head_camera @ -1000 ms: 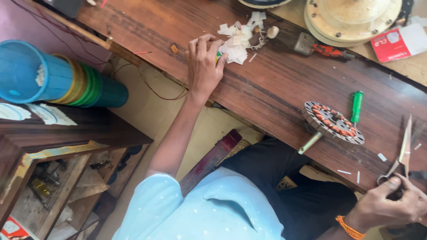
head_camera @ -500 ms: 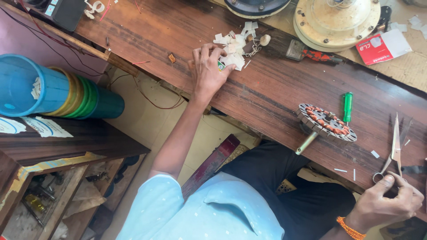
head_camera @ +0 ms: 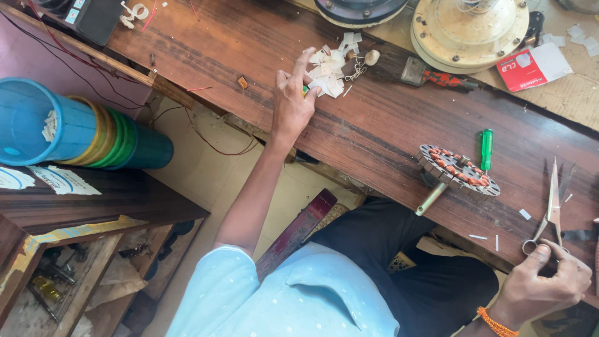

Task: The person sits at a workbench repairing a fan motor armature. They cut small white insulation pieces with scissors and insert each piece by hand between the copper windings of the rotor, working around the disc and using a screwdriver at times to help seat the pieces.

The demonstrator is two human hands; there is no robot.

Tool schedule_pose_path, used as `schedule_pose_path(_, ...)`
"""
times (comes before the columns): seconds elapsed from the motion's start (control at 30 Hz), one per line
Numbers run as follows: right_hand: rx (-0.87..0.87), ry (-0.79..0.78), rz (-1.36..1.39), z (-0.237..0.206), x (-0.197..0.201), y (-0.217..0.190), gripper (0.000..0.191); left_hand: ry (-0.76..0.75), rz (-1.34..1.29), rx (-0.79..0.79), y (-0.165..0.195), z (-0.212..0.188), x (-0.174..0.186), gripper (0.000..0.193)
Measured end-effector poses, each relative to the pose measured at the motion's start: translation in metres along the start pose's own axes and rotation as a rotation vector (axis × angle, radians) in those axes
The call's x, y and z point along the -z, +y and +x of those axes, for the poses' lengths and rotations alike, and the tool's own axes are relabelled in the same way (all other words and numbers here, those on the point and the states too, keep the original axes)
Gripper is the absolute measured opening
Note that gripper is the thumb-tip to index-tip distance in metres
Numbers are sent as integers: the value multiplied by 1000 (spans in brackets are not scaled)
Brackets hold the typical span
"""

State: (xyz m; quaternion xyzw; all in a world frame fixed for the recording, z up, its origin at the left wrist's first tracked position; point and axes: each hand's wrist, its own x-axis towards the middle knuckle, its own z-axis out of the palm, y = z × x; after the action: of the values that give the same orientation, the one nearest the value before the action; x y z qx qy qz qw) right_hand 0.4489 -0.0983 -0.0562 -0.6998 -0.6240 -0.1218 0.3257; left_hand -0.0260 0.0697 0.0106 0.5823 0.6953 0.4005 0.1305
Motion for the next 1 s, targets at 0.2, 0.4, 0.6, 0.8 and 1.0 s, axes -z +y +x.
schedule_pose_path(0.2, -118, -89, 109, 6, 17, -11, 17, -75, -265, 86, 5, -7, 7, 19)
schedule_pose_path(0.4, -35, -142, 22, 6, 32, -17, 19, -60, -643, 165, 9, -27, 2, 11)
schedule_pose_path(0.6, -31, -127, 34, -4, 34, -17, 20, -64, -72, -185, -4, -28, 15, 16)
schedule_pose_path(0.8, -95, -122, 163, -5, 30, -19, 17, -5, 97, -275, -13, -27, 18, 19)
schedule_pose_path(1.0, -17, -70, 76, -10, 27, -17, 16, -275, 291, -157, -21, -16, 17, 21)
